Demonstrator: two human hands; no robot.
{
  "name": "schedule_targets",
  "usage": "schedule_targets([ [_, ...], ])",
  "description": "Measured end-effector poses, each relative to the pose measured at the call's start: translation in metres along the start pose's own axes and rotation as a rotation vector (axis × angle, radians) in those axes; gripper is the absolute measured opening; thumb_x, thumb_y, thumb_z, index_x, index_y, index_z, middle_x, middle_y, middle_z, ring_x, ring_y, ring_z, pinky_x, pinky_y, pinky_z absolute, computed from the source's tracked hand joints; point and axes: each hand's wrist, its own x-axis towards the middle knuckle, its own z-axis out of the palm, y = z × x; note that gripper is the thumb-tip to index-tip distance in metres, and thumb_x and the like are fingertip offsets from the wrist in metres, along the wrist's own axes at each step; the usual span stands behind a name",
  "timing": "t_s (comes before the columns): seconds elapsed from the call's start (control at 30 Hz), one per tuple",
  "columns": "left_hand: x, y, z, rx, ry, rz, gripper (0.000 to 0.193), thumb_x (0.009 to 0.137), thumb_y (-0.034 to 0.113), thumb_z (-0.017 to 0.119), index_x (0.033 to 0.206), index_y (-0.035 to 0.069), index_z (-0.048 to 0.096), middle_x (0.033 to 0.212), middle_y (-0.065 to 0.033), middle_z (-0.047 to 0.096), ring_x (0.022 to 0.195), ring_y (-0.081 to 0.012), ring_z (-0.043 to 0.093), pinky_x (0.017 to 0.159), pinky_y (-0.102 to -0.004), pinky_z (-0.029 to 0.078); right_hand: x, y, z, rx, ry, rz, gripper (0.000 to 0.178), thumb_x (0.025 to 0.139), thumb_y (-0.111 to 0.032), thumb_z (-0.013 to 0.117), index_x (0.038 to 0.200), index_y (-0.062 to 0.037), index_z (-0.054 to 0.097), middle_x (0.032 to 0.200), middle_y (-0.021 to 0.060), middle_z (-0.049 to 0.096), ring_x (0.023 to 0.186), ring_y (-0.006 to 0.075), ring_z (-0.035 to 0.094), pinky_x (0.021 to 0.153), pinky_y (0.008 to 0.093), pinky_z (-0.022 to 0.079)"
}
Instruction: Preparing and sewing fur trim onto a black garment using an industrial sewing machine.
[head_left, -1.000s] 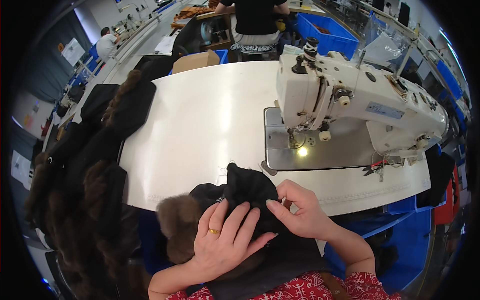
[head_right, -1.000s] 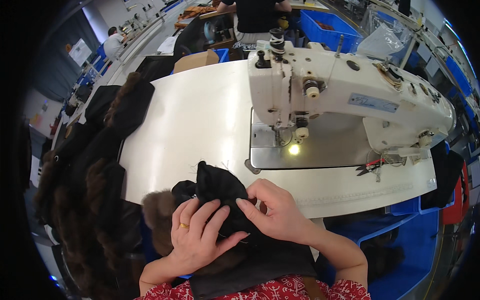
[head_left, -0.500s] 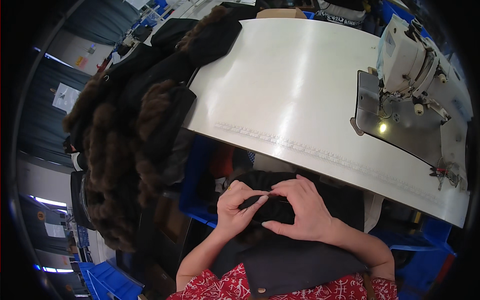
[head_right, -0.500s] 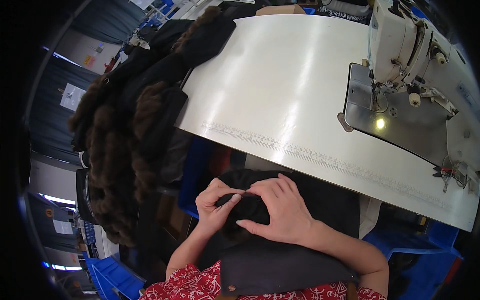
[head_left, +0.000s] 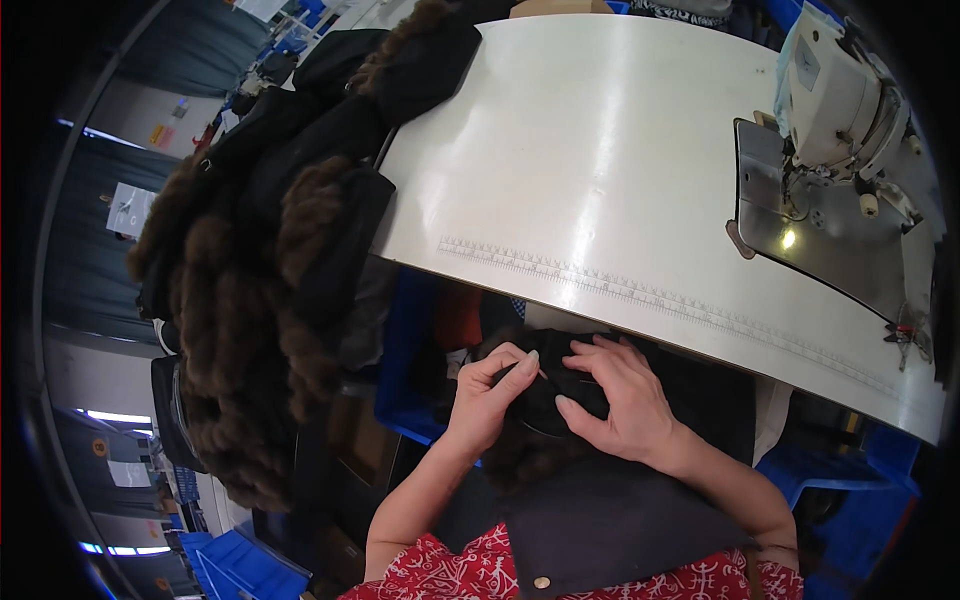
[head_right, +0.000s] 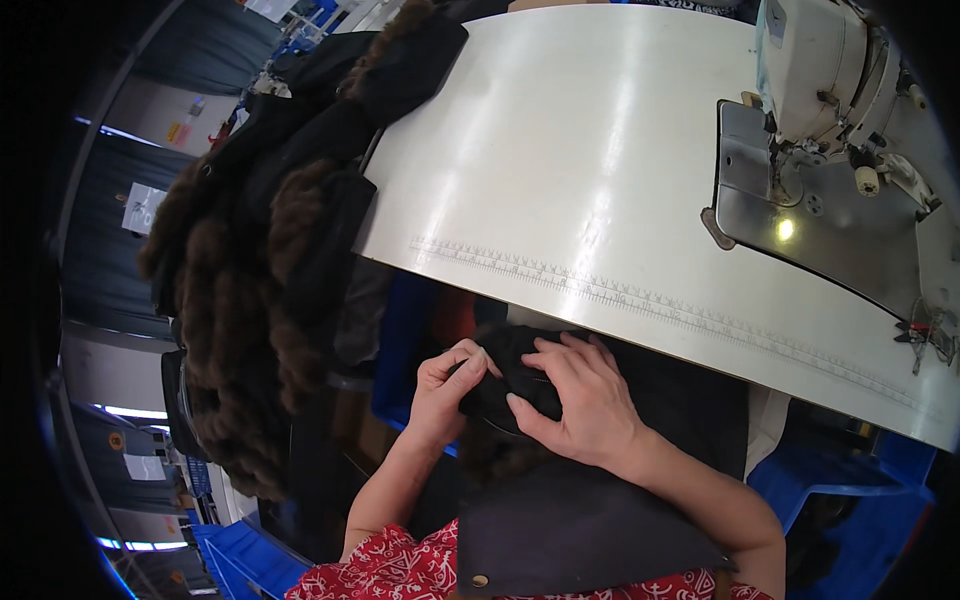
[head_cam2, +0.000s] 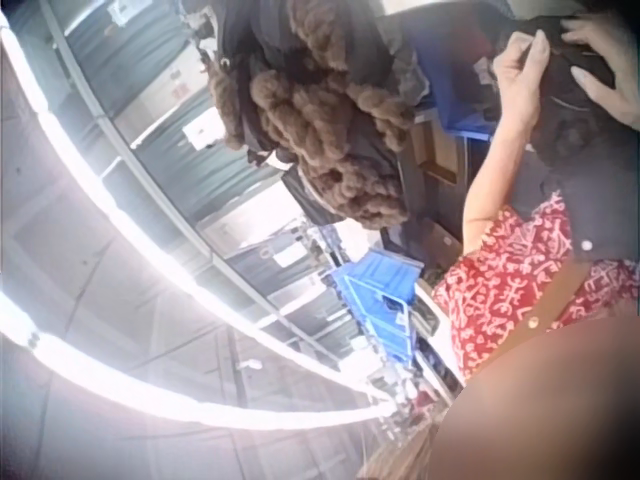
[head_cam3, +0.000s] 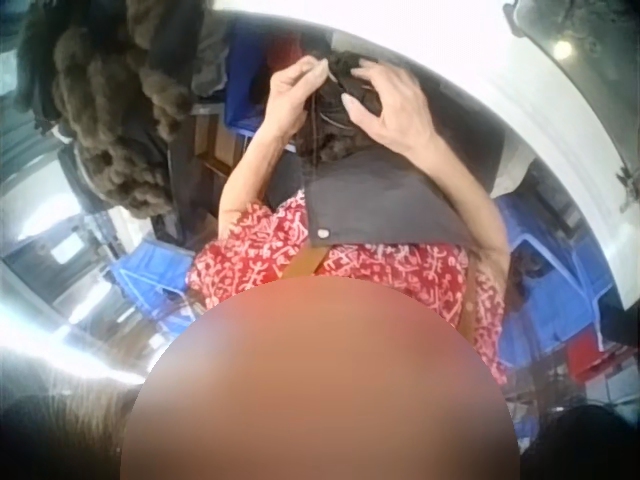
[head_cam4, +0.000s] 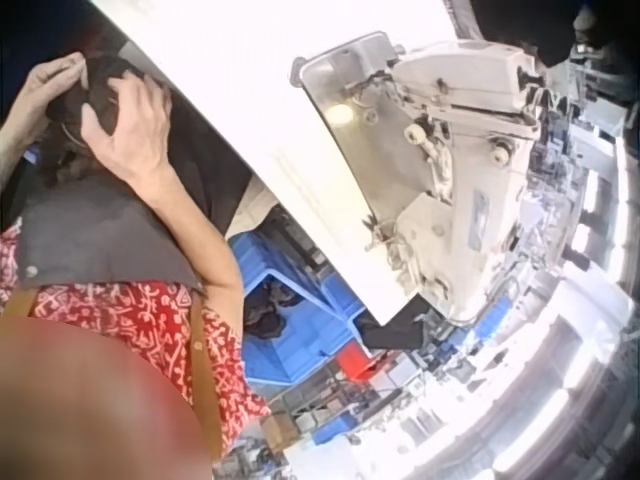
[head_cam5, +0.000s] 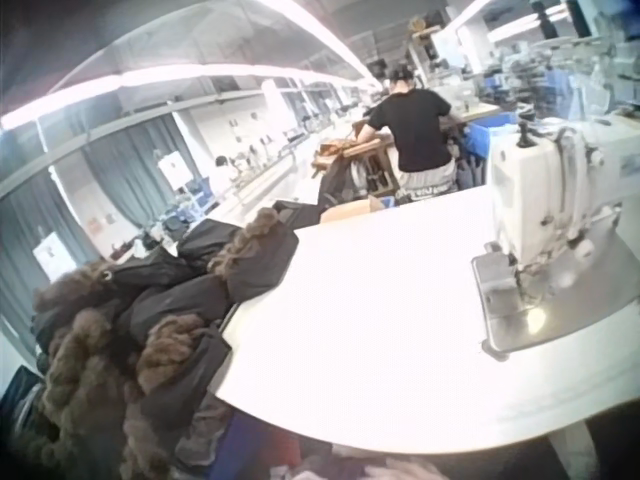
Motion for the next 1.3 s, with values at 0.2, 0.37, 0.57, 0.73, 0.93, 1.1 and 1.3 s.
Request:
schedule_targets([
  [0.2,0.000,-0.001,0.003,-0.030,0.110,0.015,0.022,0.096,0.013,0.063,0.083,-0.003,0.069,0.084,-0.0015,0.061,0.079,-0.0063,0.051,0.074,-0.0216,0.039,0.006,-0.011,-0.003,-0.239,0.268,-0.304,0.029,0.072,-0.015,0.077,0.094,-0.0050,0.062,0.117,0.0157,0.064,0.101,0.0307,0.064,0.094,0.0471,0.051],
  [0.37,-0.008,0.002,0.021,0.134,0.221,0.175,0.017,0.095,0.009,0.063,0.086,-0.003,0.069,0.084,-0.0029,0.062,0.079,-0.0082,0.053,0.073,-0.0212,0.040,0.010,-0.012,0.004,-0.260,0.288,-0.294,0.026,0.070,-0.010,0.075,0.091,-0.0016,0.061,0.103,0.0162,0.069,0.089,0.0310,0.070,0.083,0.0402,0.058],
  [0.57,-0.016,0.005,0.018,0.141,0.231,0.196,0.016,0.095,0.008,0.063,0.086,-0.003,0.069,0.088,-0.0046,0.065,0.080,-0.0090,0.053,0.074,-0.0234,0.042,0.009,-0.009,0.001,-0.195,0.237,-0.388,0.028,0.072,-0.008,0.069,0.098,0.0020,0.064,0.109,0.0217,0.068,0.097,0.0330,0.070,0.081,0.0369,0.058],
  [0.73,0.000,0.011,0.002,0.303,0.008,0.217,0.007,0.085,0.004,0.073,0.090,0.001,0.069,0.089,-0.0054,0.064,0.086,-0.0129,0.059,0.077,-0.0258,0.047,0.009,-0.001,0.005,-0.185,0.280,-0.339,0.029,0.071,-0.005,0.070,0.099,0.0030,0.063,0.106,0.0212,0.068,0.095,0.0327,0.070,0.080,0.0359,0.058],
  [0.93,0.015,0.024,-0.006,0.479,-0.228,0.205,0.017,0.080,0.000,0.076,0.095,0.003,0.070,0.089,-0.0046,0.064,0.085,-0.0145,0.060,0.077,-0.0255,0.047,0.010,0.008,0.011,-0.101,0.296,-0.302,0.027,0.069,-0.001,0.069,0.096,0.0026,0.064,0.103,0.0196,0.069,0.093,0.0314,0.071,0.079,0.0352,0.058],
  [1.1,0.025,0.027,-0.016,0.387,-0.300,0.014,0.008,0.090,0.007,0.069,0.090,-0.002,0.069,0.081,-0.0030,0.059,0.077,-0.0091,0.053,0.069,-0.0229,0.041,0.012,0.012,0.017,0.065,0.274,-0.280,0.025,0.068,0.001,0.069,0.093,0.0021,0.065,0.100,0.0175,0.070,0.093,0.0292,0.071,0.077,0.0348,0.059],
  [1.3,0.025,0.010,-0.013,0.182,-0.194,-0.044,0.014,0.093,0.010,0.066,0.089,-0.003,0.068,0.082,-0.0001,0.055,0.078,-0.0074,0.049,0.071,-0.0218,0.039,0.014,0.018,0.018,0.238,0.246,-0.204,0.025,0.070,0.008,0.067,0.095,0.0040,0.066,0.106,0.0189,0.070,0.096,0.0307,0.071,0.078,0.0334,0.058],
])
